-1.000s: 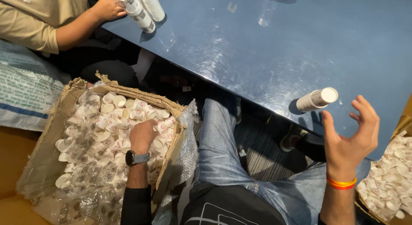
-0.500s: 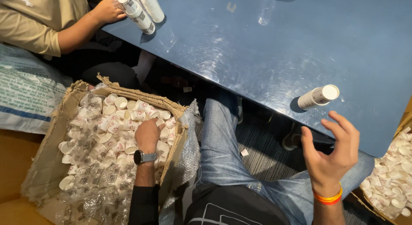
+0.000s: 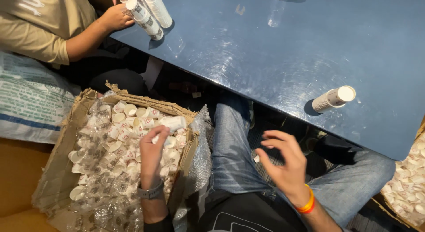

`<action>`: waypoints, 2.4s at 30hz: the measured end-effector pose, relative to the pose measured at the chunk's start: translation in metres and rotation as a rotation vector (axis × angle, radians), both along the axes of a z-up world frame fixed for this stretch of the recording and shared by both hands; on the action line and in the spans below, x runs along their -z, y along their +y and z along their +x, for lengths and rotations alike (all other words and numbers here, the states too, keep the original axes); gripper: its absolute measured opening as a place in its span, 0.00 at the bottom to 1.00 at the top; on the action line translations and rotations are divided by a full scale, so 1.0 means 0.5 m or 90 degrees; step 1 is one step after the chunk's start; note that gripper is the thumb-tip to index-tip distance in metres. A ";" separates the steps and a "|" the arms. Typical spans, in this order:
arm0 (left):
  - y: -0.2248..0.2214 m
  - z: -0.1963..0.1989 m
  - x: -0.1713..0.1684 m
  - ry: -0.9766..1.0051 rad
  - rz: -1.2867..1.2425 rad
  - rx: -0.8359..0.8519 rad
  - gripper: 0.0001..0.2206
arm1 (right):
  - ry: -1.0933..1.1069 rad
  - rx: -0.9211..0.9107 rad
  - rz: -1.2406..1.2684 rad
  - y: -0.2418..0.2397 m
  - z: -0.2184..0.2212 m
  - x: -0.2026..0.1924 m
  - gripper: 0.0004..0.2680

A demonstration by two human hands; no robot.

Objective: Packing small white items from a box into plastic wrap or preparing them for shipping.

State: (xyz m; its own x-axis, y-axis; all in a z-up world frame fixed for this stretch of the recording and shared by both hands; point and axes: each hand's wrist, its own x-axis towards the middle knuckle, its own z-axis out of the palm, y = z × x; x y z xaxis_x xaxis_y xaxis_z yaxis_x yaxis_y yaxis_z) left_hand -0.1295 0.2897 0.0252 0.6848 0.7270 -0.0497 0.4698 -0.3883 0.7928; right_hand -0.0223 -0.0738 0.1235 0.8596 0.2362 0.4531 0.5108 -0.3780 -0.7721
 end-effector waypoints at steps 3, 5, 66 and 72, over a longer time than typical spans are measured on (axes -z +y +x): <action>-0.105 0.006 0.050 -0.216 -0.598 0.074 0.06 | 0.204 -0.183 0.142 0.064 -0.018 0.013 0.15; -0.199 0.018 0.062 -0.185 -0.747 0.138 0.10 | 0.263 -0.243 0.197 0.088 -0.017 0.009 0.19; -0.510 0.377 -0.215 -0.291 -0.619 0.499 0.27 | -0.061 0.252 -0.082 -0.167 0.200 0.008 0.31; -0.580 0.432 -0.310 -0.448 -0.072 0.548 0.13 | -0.042 0.274 0.003 -0.176 0.188 0.054 0.35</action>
